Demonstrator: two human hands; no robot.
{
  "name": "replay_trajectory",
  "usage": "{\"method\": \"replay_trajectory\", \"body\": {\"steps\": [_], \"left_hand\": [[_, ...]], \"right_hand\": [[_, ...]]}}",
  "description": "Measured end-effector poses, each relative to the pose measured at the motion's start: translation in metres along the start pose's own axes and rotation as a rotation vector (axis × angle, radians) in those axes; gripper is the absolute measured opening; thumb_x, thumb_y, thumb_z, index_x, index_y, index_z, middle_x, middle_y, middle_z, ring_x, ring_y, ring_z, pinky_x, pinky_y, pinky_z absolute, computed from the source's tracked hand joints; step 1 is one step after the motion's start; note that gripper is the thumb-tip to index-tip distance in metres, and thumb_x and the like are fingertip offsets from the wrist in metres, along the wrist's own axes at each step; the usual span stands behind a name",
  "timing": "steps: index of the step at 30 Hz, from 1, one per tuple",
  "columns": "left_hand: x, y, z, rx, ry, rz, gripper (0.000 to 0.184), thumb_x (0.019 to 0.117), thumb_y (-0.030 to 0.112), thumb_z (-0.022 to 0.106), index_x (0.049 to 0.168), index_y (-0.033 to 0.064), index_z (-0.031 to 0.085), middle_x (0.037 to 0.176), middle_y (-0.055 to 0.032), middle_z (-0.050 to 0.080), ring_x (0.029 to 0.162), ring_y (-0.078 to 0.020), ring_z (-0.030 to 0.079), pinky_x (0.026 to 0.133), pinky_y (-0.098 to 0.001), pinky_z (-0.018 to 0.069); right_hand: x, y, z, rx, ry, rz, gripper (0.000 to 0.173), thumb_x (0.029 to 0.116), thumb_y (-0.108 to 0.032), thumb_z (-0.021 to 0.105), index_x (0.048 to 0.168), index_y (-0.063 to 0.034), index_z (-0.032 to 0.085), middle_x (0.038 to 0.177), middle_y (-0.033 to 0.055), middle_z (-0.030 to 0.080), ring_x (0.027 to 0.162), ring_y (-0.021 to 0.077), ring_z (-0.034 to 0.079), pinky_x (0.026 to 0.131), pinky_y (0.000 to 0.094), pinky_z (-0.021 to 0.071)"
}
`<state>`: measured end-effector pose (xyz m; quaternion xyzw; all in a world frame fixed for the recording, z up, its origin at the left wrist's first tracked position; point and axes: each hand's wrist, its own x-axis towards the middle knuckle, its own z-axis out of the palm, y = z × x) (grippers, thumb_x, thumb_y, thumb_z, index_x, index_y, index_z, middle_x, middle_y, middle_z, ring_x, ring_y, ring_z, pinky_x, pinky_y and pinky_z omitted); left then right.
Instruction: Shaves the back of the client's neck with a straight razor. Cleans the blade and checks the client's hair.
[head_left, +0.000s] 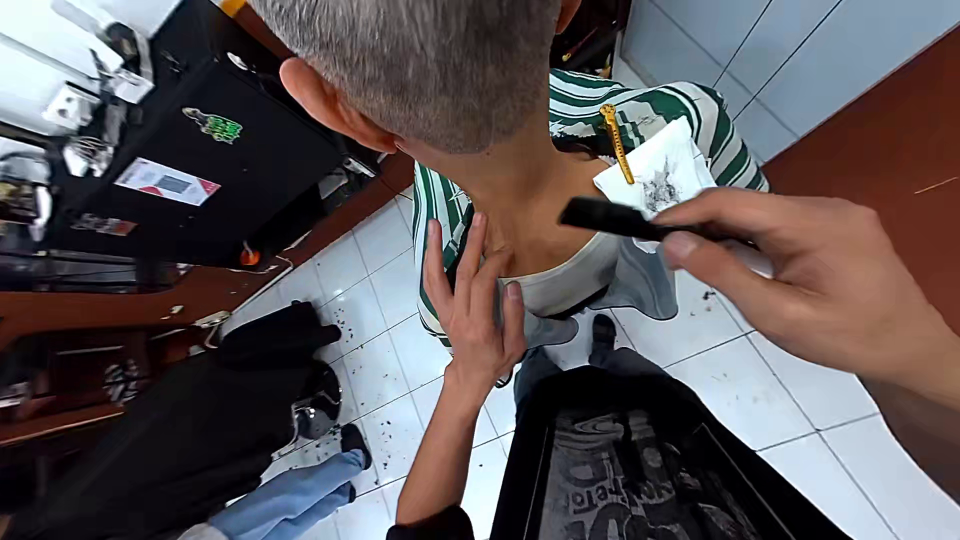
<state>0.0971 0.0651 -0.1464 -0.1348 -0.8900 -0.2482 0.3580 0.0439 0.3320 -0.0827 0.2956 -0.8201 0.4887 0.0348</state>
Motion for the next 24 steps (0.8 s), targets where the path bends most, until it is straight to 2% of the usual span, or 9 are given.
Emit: {"method": "replay_trajectory", "body": {"steps": [4, 6, 8, 10, 16, 19, 24], "left_hand": [[0.005, -0.003, -0.002, -0.022, -0.094, 0.003, 0.031, 0.1038, 0.027, 0.043, 0.118, 0.0100, 0.065, 0.158, -0.0168, 0.044, 0.153, -0.0444, 0.022, 0.122, -0.0616, 0.0169], [0.008, -0.005, -0.005, -0.018, -0.144, 0.021, 0.034, 0.1029, 0.029, 0.045, 0.122, 0.0105, 0.066, 0.157, -0.0168, 0.046, 0.154, -0.0452, 0.021, 0.121, -0.0651, 0.0148], [0.010, -0.006, -0.007, -0.034, -0.186, 0.031, 0.037, 0.1026, 0.030, 0.047, 0.126, 0.0091, 0.067, 0.155, -0.0167, 0.049, 0.153, -0.0463, 0.021, 0.120, -0.0675, 0.0131], [0.013, -0.008, -0.009, -0.042, -0.222, 0.042, 0.038, 0.1031, 0.031, 0.047, 0.127, 0.0095, 0.066, 0.158, -0.0153, 0.046, 0.154, -0.0465, 0.019, 0.119, -0.0692, 0.0119], [0.013, -0.015, -0.008, -0.095, -0.272, 0.051, 0.035, 0.1040, 0.033, 0.044, 0.113, 0.0093, 0.068, 0.159, -0.0134, 0.045, 0.154, -0.0460, 0.020, 0.119, -0.0700, 0.0114], [0.013, -0.017, -0.006, -0.108, -0.274, 0.067, 0.033, 0.1042, 0.032, 0.043, 0.107, 0.0102, 0.067, 0.159, -0.0130, 0.045, 0.154, -0.0463, 0.019, 0.119, -0.0696, 0.0113], [0.014, -0.017, -0.005, -0.121, -0.276, 0.071, 0.032, 0.1043, 0.032, 0.043, 0.104, 0.0109, 0.067, 0.160, -0.0127, 0.043, 0.154, -0.0463, 0.018, 0.119, -0.0703, 0.0101]], "right_hand": [[0.035, -0.024, 0.009, -0.187, -0.112, -0.116, 0.025, 0.1004, -0.020, 0.053, 0.107, -0.0097, 0.074, 0.093, -0.0024, 0.071, 0.081, -0.0029, 0.063, 0.070, 0.0136, 0.0517], [0.048, -0.034, 0.012, -0.254, -0.157, -0.091, 0.025, 0.1004, -0.021, 0.053, 0.107, -0.0117, 0.075, 0.090, -0.0034, 0.072, 0.077, -0.0037, 0.062, 0.068, 0.0148, 0.0505], [0.057, -0.042, 0.013, -0.280, -0.199, -0.029, 0.024, 0.1011, -0.023, 0.054, 0.111, -0.0132, 0.074, 0.086, -0.0071, 0.070, 0.074, -0.0067, 0.061, 0.065, 0.0117, 0.0501], [0.066, -0.046, 0.014, -0.269, -0.220, 0.010, 0.023, 0.1008, -0.021, 0.055, 0.110, -0.0116, 0.073, 0.083, -0.0079, 0.068, 0.070, -0.0068, 0.061, 0.063, 0.0107, 0.0510], [0.077, -0.058, 0.017, -0.227, -0.320, 0.152, 0.017, 0.0995, -0.015, 0.057, 0.104, -0.0088, 0.072, 0.073, -0.0088, 0.066, 0.057, -0.0068, 0.057, 0.049, 0.0096, 0.0471], [0.080, -0.060, 0.016, -0.210, -0.336, 0.206, 0.016, 0.0990, -0.013, 0.058, 0.101, -0.0084, 0.073, 0.071, -0.0083, 0.066, 0.055, -0.0052, 0.057, 0.048, 0.0106, 0.0473], [0.083, -0.064, 0.014, -0.176, -0.356, 0.273, 0.014, 0.0992, -0.010, 0.059, 0.100, -0.0075, 0.072, 0.071, -0.0068, 0.067, 0.055, -0.0026, 0.060, 0.047, 0.0124, 0.0505]]}}
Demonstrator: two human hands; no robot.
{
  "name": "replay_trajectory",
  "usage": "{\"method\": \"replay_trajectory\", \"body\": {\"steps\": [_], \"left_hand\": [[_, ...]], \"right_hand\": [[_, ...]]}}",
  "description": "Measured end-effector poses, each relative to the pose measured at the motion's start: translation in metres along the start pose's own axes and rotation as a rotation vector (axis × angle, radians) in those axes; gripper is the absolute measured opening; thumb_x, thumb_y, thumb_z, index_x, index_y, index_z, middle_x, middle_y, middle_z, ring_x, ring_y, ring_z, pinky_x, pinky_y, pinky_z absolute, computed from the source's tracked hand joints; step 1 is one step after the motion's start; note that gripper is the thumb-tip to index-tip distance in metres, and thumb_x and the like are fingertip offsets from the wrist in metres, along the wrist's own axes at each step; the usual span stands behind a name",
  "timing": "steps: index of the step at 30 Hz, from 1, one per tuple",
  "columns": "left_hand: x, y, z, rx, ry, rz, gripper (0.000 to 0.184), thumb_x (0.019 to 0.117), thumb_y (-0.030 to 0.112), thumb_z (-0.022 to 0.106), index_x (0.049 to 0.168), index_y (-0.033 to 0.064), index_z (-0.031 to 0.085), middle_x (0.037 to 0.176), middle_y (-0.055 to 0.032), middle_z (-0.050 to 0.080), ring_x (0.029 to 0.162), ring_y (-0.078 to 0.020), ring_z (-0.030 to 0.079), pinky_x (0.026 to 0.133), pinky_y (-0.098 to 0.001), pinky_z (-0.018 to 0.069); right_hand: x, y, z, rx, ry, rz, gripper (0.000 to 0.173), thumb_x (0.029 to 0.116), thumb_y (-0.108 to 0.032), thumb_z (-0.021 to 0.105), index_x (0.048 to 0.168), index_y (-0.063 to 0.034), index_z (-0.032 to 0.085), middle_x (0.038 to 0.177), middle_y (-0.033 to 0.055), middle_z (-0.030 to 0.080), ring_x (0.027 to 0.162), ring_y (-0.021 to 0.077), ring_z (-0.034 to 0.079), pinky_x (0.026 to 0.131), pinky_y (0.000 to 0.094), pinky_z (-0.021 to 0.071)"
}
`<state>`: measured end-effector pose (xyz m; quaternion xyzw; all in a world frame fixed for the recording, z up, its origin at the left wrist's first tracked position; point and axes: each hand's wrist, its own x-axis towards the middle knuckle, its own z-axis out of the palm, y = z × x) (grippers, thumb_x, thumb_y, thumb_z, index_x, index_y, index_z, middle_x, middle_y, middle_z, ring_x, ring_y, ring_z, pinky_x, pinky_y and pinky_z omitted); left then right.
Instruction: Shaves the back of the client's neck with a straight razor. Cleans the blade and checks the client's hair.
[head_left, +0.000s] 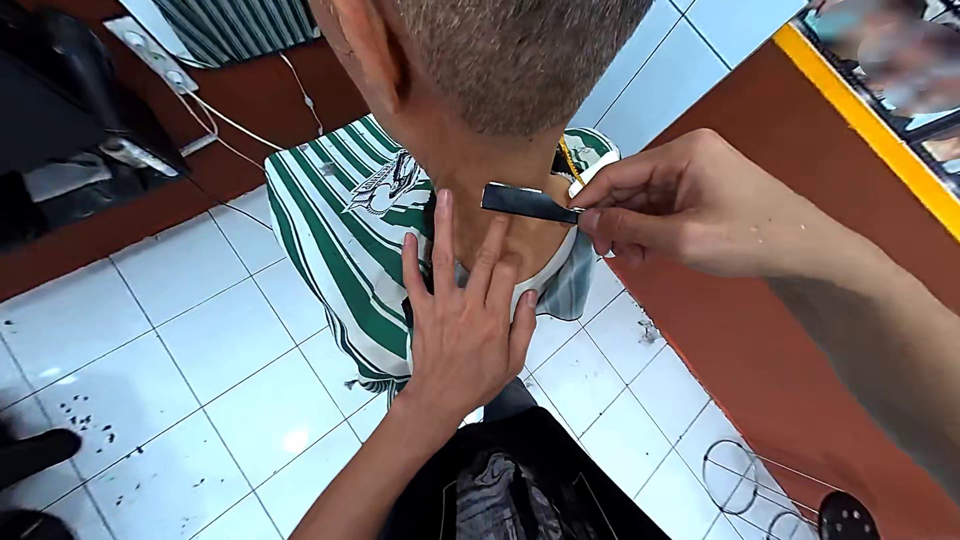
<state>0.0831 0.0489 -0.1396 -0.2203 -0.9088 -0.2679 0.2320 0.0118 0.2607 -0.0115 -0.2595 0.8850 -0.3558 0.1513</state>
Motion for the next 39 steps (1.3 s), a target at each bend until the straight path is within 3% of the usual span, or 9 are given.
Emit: {"method": "replay_trajectory", "body": {"steps": [13, 19, 23, 30, 37, 39], "left_hand": [[0.001, 0.001, 0.001, -0.015, 0.021, -0.003, 0.032, 0.1040, 0.030, 0.044, 0.101, 0.0092, 0.067, 0.164, -0.0110, 0.037, 0.155, -0.0445, 0.019, 0.119, -0.0698, 0.0128], [0.001, 0.001, 0.001, -0.013, 0.020, 0.000, 0.031, 0.1040, 0.031, 0.044, 0.101, 0.0094, 0.067, 0.166, -0.0098, 0.034, 0.156, -0.0431, 0.018, 0.119, -0.0691, 0.0128], [0.001, 0.001, 0.001, -0.011, 0.022, -0.008, 0.032, 0.1037, 0.031, 0.044, 0.103, 0.0090, 0.068, 0.163, -0.0115, 0.040, 0.154, -0.0445, 0.021, 0.119, -0.0692, 0.0133], [0.001, 0.001, 0.001, -0.010, 0.025, -0.006, 0.032, 0.1040, 0.031, 0.045, 0.102, 0.0089, 0.068, 0.166, -0.0091, 0.035, 0.156, -0.0422, 0.018, 0.119, -0.0687, 0.0136], [0.001, 0.002, 0.001, -0.011, 0.024, -0.009, 0.032, 0.1034, 0.030, 0.045, 0.103, 0.0084, 0.068, 0.164, -0.0099, 0.039, 0.155, -0.0425, 0.020, 0.119, -0.0692, 0.0134], [0.001, 0.002, 0.001, -0.010, 0.026, -0.010, 0.032, 0.1038, 0.030, 0.045, 0.102, 0.0089, 0.068, 0.165, -0.0088, 0.037, 0.155, -0.0420, 0.019, 0.119, -0.0690, 0.0129]], "right_hand": [[0.002, -0.004, -0.008, -0.076, 0.049, 0.000, 0.015, 0.0994, -0.012, 0.059, 0.101, -0.0085, 0.073, 0.069, -0.0094, 0.064, 0.054, -0.0059, 0.056, 0.047, 0.0092, 0.0449], [0.000, -0.006, -0.011, -0.128, 0.097, -0.046, 0.016, 0.0994, -0.015, 0.057, 0.102, -0.0093, 0.072, 0.073, -0.0101, 0.065, 0.059, -0.0071, 0.057, 0.051, 0.0088, 0.0475], [0.000, 0.001, -0.005, -0.154, 0.068, -0.018, 0.017, 0.0996, -0.016, 0.057, 0.102, -0.0097, 0.073, 0.071, -0.0091, 0.065, 0.055, -0.0072, 0.056, 0.048, 0.0092, 0.0459], [0.001, -0.005, -0.015, -0.166, 0.137, -0.103, 0.018, 0.1003, -0.015, 0.057, 0.104, -0.0086, 0.072, 0.077, -0.0103, 0.065, 0.064, -0.0082, 0.059, 0.057, 0.0085, 0.0498], [0.002, 0.003, -0.008, -0.202, 0.113, -0.069, 0.018, 0.0995, -0.016, 0.056, 0.102, -0.0097, 0.073, 0.075, -0.0100, 0.064, 0.060, -0.0101, 0.053, 0.053, 0.0075, 0.0437], [0.003, 0.000, -0.012, -0.198, 0.122, -0.084, 0.018, 0.0999, -0.016, 0.057, 0.102, -0.0093, 0.073, 0.076, -0.0098, 0.065, 0.062, -0.0098, 0.056, 0.055, 0.0076, 0.0461]]}}
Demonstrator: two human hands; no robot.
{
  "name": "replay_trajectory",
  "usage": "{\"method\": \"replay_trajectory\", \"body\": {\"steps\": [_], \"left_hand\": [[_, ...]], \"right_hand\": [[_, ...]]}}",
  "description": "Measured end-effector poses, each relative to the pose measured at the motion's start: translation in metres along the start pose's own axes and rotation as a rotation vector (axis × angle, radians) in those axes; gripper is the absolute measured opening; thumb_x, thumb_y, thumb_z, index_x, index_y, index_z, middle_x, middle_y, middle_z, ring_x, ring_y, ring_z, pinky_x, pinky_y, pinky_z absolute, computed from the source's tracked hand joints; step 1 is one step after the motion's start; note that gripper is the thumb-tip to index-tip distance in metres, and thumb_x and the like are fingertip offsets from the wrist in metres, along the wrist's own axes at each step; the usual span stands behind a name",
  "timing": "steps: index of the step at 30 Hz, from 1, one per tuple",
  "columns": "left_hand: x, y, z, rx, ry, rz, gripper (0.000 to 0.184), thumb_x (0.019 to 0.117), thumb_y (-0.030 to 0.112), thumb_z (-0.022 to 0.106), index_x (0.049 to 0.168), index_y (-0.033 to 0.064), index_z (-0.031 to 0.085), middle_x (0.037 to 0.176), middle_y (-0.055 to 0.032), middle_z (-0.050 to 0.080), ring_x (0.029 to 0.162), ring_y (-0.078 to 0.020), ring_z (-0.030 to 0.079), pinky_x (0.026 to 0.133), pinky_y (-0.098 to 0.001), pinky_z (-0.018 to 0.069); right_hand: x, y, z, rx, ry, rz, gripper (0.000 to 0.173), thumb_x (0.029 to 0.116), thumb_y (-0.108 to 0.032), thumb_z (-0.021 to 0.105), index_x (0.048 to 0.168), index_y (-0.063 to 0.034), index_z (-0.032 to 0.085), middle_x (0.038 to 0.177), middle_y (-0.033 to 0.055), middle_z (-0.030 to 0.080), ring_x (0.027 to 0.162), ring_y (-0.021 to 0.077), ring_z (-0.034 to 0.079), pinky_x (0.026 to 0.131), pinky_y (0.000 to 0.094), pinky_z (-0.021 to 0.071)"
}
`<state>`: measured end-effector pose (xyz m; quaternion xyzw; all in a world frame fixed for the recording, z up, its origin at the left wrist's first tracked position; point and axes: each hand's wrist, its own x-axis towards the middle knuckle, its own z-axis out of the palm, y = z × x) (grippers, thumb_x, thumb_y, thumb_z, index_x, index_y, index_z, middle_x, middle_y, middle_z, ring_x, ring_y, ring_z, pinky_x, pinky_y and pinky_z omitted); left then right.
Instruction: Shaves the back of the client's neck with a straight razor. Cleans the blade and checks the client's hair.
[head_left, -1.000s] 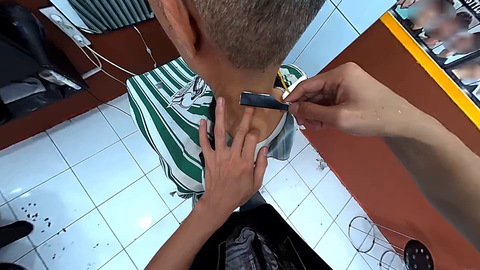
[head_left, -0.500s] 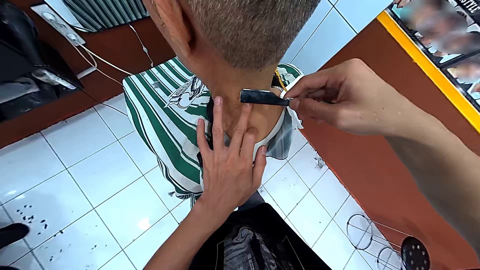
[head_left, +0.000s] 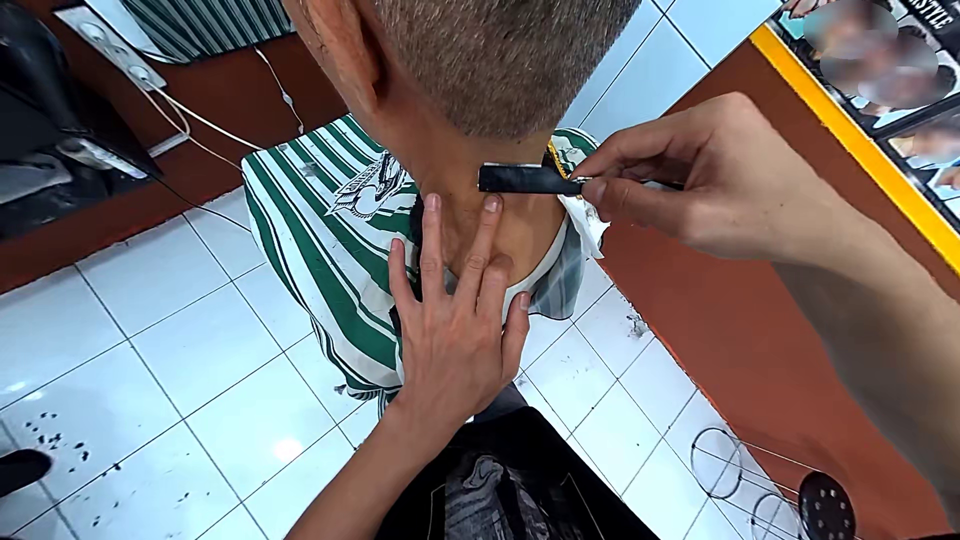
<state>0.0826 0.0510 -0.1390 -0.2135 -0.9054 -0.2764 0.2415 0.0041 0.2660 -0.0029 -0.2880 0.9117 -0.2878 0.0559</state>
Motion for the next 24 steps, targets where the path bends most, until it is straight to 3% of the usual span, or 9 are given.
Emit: {"method": "replay_trajectory", "body": {"steps": [3, 10, 16, 20, 24], "left_hand": [[0.000, 0.000, 0.000, 0.004, 0.000, 0.002, 0.032, 0.1041, 0.031, 0.045, 0.103, 0.0090, 0.068, 0.165, -0.0088, 0.036, 0.156, -0.0427, 0.018, 0.119, -0.0696, 0.0135], [-0.001, 0.000, 0.000, 0.008, 0.004, -0.001, 0.031, 0.1037, 0.030, 0.045, 0.104, 0.0092, 0.067, 0.164, -0.0092, 0.038, 0.156, -0.0421, 0.019, 0.119, -0.0686, 0.0130], [0.000, 0.001, 0.000, 0.006, 0.006, 0.000, 0.032, 0.1040, 0.031, 0.045, 0.104, 0.0086, 0.068, 0.165, -0.0088, 0.035, 0.156, -0.0426, 0.018, 0.119, -0.0689, 0.0133], [0.000, 0.000, 0.000, 0.008, 0.008, 0.000, 0.031, 0.1034, 0.030, 0.045, 0.103, 0.0094, 0.068, 0.164, -0.0091, 0.038, 0.155, -0.0426, 0.019, 0.119, -0.0687, 0.0137], [0.000, 0.000, 0.000, 0.003, 0.005, -0.001, 0.032, 0.1038, 0.030, 0.045, 0.103, 0.0089, 0.069, 0.165, -0.0088, 0.036, 0.156, -0.0420, 0.018, 0.119, -0.0689, 0.0133]], "right_hand": [[0.001, -0.003, -0.006, 0.008, 0.020, -0.021, 0.017, 0.1002, -0.016, 0.057, 0.103, -0.0094, 0.072, 0.078, -0.0107, 0.066, 0.067, -0.0098, 0.060, 0.060, 0.0074, 0.0505], [0.001, 0.008, 0.000, -0.063, -0.015, -0.027, 0.021, 0.0991, -0.018, 0.055, 0.100, -0.0110, 0.074, 0.077, -0.0096, 0.065, 0.064, -0.0096, 0.056, 0.057, 0.0084, 0.0454], [0.004, 0.002, -0.010, -0.026, 0.032, -0.066, 0.018, 0.1002, -0.017, 0.057, 0.103, -0.0090, 0.073, 0.080, -0.0102, 0.066, 0.068, -0.0104, 0.058, 0.062, 0.0075, 0.0497], [0.003, 0.007, -0.003, -0.088, -0.004, -0.067, 0.021, 0.0989, -0.018, 0.055, 0.101, -0.0100, 0.074, 0.078, -0.0088, 0.065, 0.066, -0.0095, 0.056, 0.058, 0.0085, 0.0457], [0.004, 0.003, -0.010, -0.087, 0.007, -0.058, 0.019, 0.1003, -0.019, 0.056, 0.102, -0.0109, 0.073, 0.080, -0.0106, 0.066, 0.067, -0.0111, 0.057, 0.060, 0.0072, 0.0472]]}}
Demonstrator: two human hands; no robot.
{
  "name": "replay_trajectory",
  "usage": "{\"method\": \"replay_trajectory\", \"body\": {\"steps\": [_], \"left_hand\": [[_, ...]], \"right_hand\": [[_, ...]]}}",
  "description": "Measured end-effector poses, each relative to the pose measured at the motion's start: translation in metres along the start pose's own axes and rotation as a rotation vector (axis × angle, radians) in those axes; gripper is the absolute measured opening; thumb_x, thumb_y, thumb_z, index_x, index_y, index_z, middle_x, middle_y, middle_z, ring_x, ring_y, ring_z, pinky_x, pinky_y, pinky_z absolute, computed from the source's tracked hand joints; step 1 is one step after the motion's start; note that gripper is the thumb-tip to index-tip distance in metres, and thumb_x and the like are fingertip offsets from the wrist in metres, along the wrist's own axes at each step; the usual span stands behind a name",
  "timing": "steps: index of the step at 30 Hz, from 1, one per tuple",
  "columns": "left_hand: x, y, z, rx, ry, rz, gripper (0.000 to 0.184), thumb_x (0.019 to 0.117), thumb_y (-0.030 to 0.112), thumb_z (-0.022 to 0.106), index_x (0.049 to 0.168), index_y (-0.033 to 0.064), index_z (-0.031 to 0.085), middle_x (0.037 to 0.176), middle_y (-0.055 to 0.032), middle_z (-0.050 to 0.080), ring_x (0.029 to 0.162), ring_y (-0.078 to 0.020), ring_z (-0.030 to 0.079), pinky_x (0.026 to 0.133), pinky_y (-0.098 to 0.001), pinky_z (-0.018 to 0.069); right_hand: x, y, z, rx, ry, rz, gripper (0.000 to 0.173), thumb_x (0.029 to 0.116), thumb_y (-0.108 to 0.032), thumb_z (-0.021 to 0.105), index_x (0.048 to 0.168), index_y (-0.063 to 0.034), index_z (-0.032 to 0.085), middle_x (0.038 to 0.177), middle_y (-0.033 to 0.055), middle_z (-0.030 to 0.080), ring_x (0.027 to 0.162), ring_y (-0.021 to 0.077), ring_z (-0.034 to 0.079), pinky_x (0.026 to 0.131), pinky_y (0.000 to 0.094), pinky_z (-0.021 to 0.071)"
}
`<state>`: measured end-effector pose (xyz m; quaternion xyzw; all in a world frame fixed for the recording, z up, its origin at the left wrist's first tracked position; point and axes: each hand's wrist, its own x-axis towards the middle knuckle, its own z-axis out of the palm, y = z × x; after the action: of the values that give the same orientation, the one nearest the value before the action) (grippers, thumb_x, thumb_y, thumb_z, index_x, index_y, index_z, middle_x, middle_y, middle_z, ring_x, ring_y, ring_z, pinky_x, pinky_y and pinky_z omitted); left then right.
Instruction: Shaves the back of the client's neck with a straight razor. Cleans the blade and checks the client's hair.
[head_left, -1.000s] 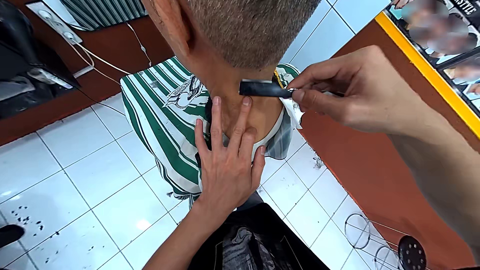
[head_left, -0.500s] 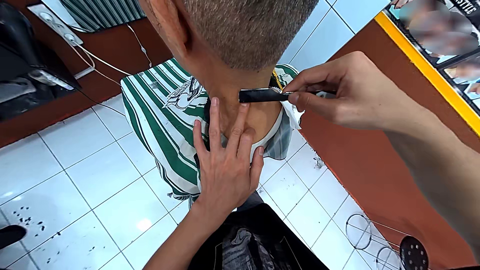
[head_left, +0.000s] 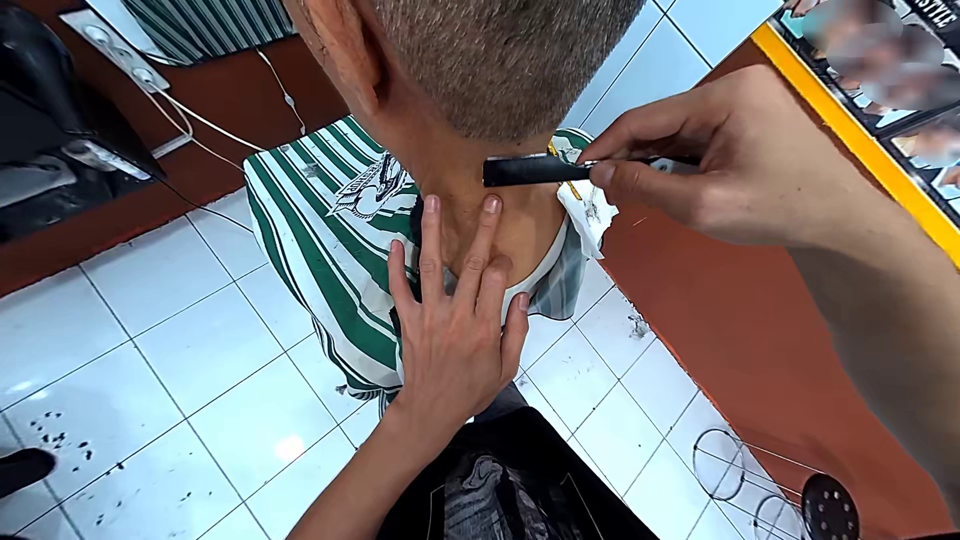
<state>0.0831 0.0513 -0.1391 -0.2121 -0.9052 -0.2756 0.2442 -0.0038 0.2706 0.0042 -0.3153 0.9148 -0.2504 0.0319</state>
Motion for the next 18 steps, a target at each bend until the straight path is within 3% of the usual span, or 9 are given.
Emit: {"method": "replay_trajectory", "body": {"steps": [5, 12, 18], "left_hand": [[0.000, 0.000, 0.000, -0.004, 0.000, 0.001, 0.031, 0.1038, 0.030, 0.045, 0.103, 0.0088, 0.067, 0.165, -0.0094, 0.036, 0.156, -0.0422, 0.018, 0.119, -0.0689, 0.0134], [-0.001, -0.001, -0.006, -0.013, -0.019, 0.004, 0.032, 0.1038, 0.031, 0.045, 0.106, 0.0089, 0.069, 0.164, -0.0092, 0.038, 0.155, -0.0425, 0.019, 0.119, -0.0694, 0.0128], [0.000, -0.007, -0.011, -0.004, -0.012, 0.008, 0.034, 0.1040, 0.030, 0.045, 0.106, 0.0079, 0.070, 0.164, -0.0107, 0.038, 0.155, -0.0419, 0.021, 0.118, -0.0705, 0.0143]], "right_hand": [[-0.001, -0.003, 0.000, 0.030, 0.053, -0.020, 0.020, 0.1006, -0.018, 0.055, 0.105, -0.0079, 0.072, 0.082, -0.0101, 0.066, 0.069, -0.0111, 0.058, 0.062, 0.0070, 0.0491], [-0.005, 0.003, 0.017, -0.019, -0.008, 0.012, 0.022, 0.0991, -0.019, 0.054, 0.105, -0.0100, 0.074, 0.081, -0.0085, 0.067, 0.068, -0.0097, 0.058, 0.061, 0.0084, 0.0476], [-0.004, -0.005, 0.017, 0.057, -0.026, 0.025, 0.021, 0.0994, -0.018, 0.055, 0.106, -0.0087, 0.072, 0.076, -0.0094, 0.065, 0.060, -0.0093, 0.055, 0.051, 0.0080, 0.0447]]}}
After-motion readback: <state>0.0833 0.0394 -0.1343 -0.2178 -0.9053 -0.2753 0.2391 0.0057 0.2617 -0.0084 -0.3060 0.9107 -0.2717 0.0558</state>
